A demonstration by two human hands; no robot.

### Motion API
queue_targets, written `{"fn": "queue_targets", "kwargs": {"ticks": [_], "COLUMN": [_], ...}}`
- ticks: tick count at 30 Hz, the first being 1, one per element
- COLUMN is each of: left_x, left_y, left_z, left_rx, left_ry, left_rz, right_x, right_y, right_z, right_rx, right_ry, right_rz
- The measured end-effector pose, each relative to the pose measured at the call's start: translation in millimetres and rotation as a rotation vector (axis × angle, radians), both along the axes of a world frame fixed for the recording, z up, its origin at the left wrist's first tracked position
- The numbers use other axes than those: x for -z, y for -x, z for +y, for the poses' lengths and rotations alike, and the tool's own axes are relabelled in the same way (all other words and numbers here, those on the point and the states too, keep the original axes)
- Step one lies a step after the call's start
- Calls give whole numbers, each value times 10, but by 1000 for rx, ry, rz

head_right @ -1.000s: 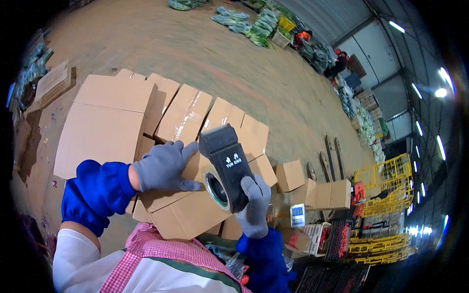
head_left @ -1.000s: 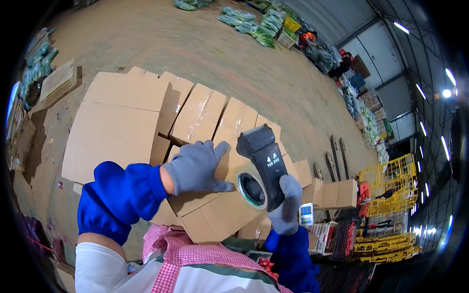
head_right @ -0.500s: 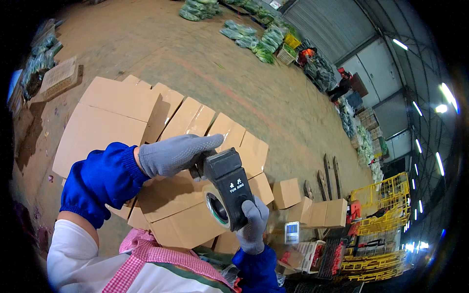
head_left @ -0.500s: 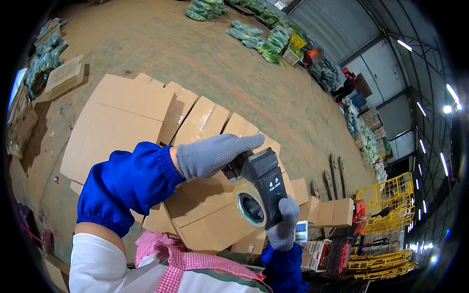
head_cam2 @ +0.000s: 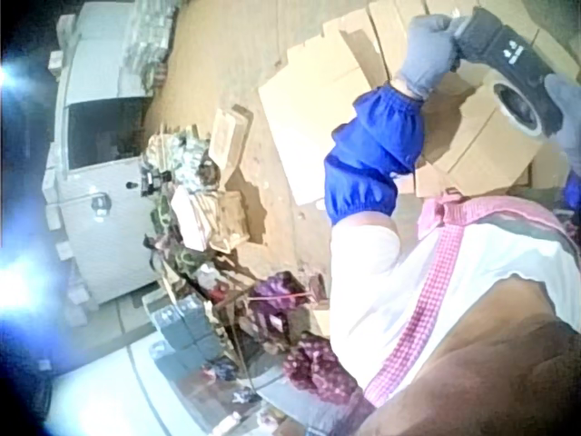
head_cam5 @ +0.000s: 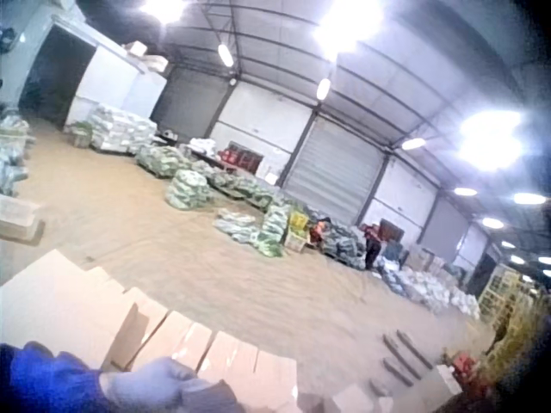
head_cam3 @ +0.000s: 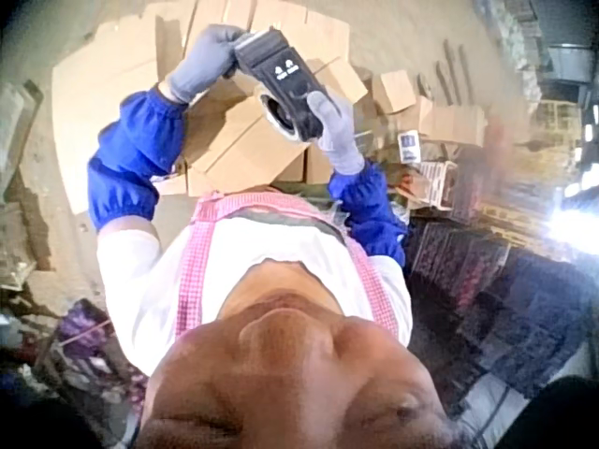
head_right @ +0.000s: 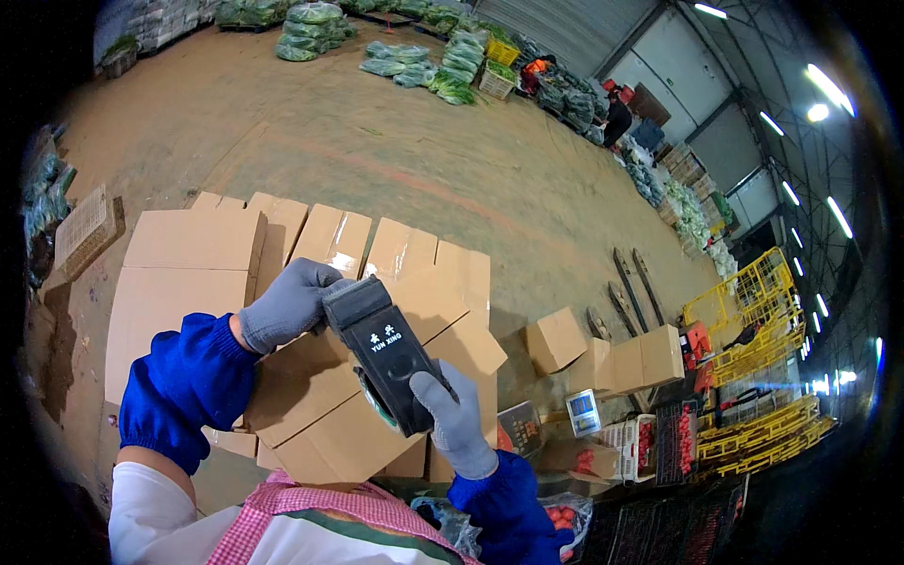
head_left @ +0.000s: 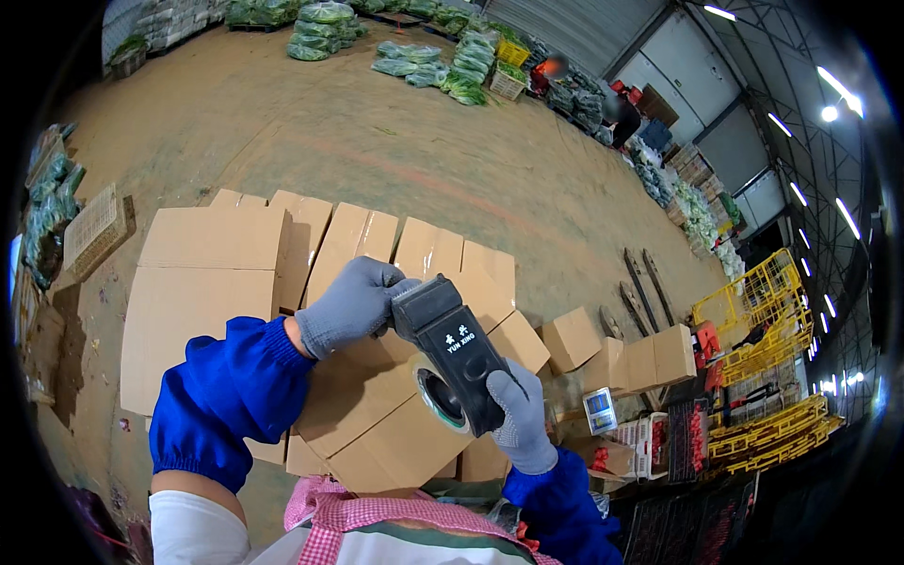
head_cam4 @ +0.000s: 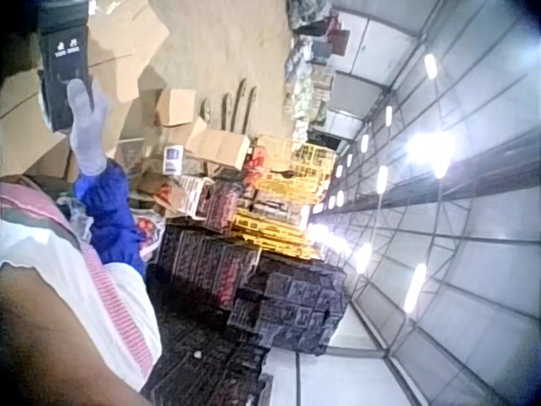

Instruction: The person assembles multiple cardboard boxes by folding the flaps into position and sealing the bottom seams with a tape dispenser.

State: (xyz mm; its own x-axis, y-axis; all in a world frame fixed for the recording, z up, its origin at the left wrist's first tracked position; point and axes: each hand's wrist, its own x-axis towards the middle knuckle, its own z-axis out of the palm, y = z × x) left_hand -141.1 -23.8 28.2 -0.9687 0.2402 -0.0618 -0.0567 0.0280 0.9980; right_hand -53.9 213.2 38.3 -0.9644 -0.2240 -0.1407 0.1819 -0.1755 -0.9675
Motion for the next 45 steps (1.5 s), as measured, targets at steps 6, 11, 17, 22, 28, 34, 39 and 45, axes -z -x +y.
{"fn": "queue_targets", "kwargs": {"ticks": [6, 11, 17, 22, 28, 34, 39, 45], "left_x": [189, 536, 896, 1221, 1666, 1109, 196, -102], "left_y": [348, 438, 289, 234, 194, 67, -445, -1643], "left_z": [-520, -483, -388, -262, -401, -551, -429, 265], "left_rx": [-271, -170, 12, 245, 432, 391, 337, 7], "left_ry": [194, 312, 464, 717, 1048, 56, 895, 1067], "left_rz": [-44, -106, -103, 37, 47, 170, 228, 615], "right_x": [-127, -151, -137, -118, -122, -179, -44, 5], "right_y": [-324, -323, -349, -339, -347, -333, -323, -306], "right_z": [78, -8, -47, -109, -122, -184, -101, -21], "right_rx": [66, 166, 106, 195, 204, 144, 104, 71], "right_ry": [-57, -129, -512, -267, -272, -210, -477, -886], "right_rz": [-70, -113, 157, -55, 3, 36, 408, 930]}}
